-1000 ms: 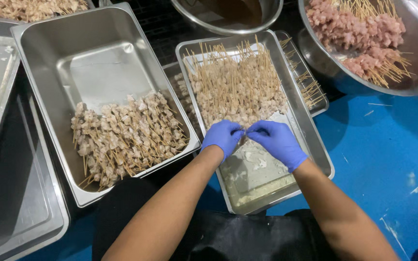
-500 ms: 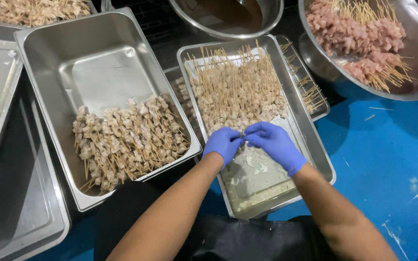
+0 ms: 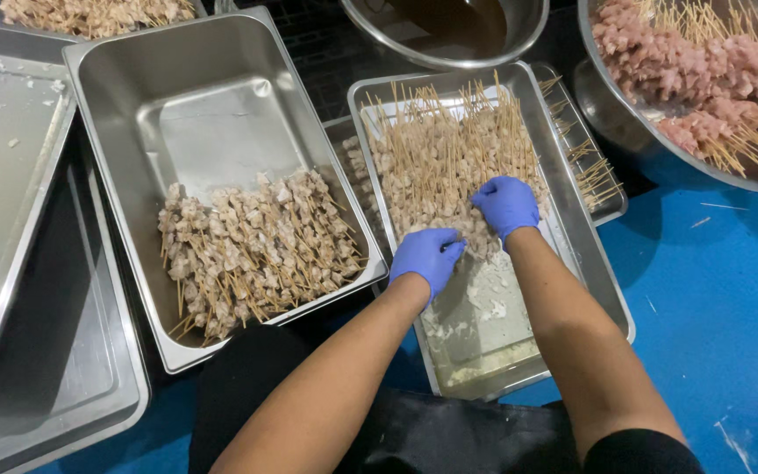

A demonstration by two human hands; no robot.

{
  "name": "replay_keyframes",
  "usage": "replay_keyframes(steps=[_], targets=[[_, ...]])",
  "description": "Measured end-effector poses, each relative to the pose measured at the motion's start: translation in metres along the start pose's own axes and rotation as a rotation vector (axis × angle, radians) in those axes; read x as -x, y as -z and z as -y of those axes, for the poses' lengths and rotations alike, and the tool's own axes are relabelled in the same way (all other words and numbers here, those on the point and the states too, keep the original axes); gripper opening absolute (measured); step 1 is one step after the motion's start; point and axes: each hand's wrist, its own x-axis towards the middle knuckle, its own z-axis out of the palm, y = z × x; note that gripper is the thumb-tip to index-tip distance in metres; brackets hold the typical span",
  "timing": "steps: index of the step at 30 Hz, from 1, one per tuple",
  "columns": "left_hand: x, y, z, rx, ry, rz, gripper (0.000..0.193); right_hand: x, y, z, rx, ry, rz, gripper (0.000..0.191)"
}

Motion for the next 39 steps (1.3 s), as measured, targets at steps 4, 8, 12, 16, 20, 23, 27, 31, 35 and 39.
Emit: replay_keyframes(steps=[4, 8, 12, 16, 20, 23, 27, 31, 35, 39], targets=[[-0.001, 0.001, 0.001, 0.008, 0.005, -0.030, 0.025, 0.005, 0.001, -0.014, -0.290, -0.010, 0.004, 0.025], [-0.003, 0.004, 0.003, -0.049, 0.013, -0.052, 0.025, 0.026, 0.022, -0.031, -0.606, -0.065, 0.096, 0.018], [-0.004, 0.004, 0.005, -0.027, 0.015, -0.075, 0.025, 0.037, 0.049, -0.042, -0.651, 0.015, 0.040, 0.015], [-0.004, 0.001, 0.006, -0.021, 0.012, -0.070, 0.025, 0.018, 0.050, -0.041, -0.591, -0.004, -0.034, 0.022], [-0.002, -0.002, 0.002, -0.064, 0.012, -0.005, 0.024, -0.012, 0.027, -0.027, -0.134, 0.100, -0.049, 0.027], [0.000, -0.004, -0.002, -0.068, 0.060, 0.033, 0.024, -0.024, 0.015, -0.009, 0.075, 0.029, -0.003, 0.028], [0.002, -0.005, -0.002, -0.039, 0.027, 0.030, 0.024, -0.028, 0.009, 0.006, 0.117, 0.000, -0.029, 0.029], [0.002, -0.009, -0.001, -0.040, 0.028, 0.031, 0.025, -0.023, 0.010, 0.014, 0.108, -0.075, -0.075, 0.029], [0.002, -0.010, 0.000, -0.070, 0.018, 0.029, 0.025, -0.022, 0.009, 0.014, 0.146, -0.040, -0.033, 0.028], [0.001, -0.008, -0.002, -0.070, 0.047, 0.036, 0.026, -0.024, 0.009, 0.009, 0.110, -0.009, -0.036, 0.027]])
